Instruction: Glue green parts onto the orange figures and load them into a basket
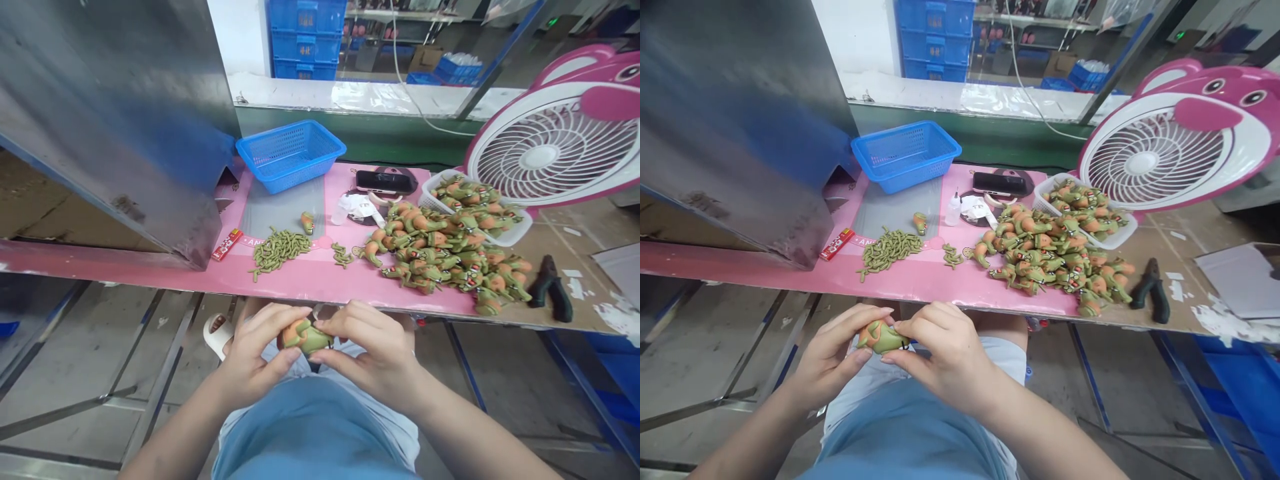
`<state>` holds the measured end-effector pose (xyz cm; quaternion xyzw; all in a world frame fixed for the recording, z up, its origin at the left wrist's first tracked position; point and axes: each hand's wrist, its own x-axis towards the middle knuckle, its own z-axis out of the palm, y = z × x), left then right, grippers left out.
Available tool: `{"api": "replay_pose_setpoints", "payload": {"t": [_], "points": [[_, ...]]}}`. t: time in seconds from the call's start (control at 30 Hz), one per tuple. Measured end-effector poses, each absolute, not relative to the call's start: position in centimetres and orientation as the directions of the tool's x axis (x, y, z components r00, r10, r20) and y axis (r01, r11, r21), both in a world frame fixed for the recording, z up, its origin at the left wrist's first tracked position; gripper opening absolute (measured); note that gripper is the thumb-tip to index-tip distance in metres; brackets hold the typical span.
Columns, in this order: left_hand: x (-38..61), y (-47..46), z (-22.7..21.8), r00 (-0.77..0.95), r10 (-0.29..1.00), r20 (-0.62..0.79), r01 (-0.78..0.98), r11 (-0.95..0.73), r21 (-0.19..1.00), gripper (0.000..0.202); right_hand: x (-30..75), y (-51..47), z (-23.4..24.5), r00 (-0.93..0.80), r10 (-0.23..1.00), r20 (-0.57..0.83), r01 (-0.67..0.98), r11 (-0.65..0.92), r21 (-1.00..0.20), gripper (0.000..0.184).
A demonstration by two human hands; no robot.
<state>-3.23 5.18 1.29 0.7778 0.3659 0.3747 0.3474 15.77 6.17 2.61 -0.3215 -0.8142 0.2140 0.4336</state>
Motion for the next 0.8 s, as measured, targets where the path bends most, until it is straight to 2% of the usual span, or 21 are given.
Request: {"api": "replay_pose_setpoints", "payload": {"t": [0.23,0.4,0.6,0.7,0.8], "points": [[-3.3,5.0,1.5,0.476,0.822,0.312,0.369,-0.509,0.778,0.031,15.8,6.2,2.2,-0.411,0.727,0.551,0.348,0.683,-0.642,0.021],[-3.3,5.1,0.6,0.495,0.823,0.278,0.459,-0.520,0.720,0.036,15.9,6.2,1.0,-0.377,0.758,0.533,0.339,0.648,-0.682,0.025],[-2.3,5.6,-1.4,0.481,0.844,0.236,0.477,-0.478,0.738,0.040,17.2,6.1,0.0,-0.383,0.772,0.506,0.405,0.633,-0.659,0.035],[-1.9,6.1,-2.4,0.475,0.856,0.206,0.468,-0.444,0.764,0.055,20.2,8.2,-0.3,-0.286,0.812,0.509,0.600,0.566,-0.565,0.042],[-1.7,6.3,-3.1,0.360,0.919,0.161,0.472,-0.328,0.818,0.053,24.9,11.9,-0.7,-0.035,0.876,0.481,0.825,0.297,-0.480,0.036]]}}
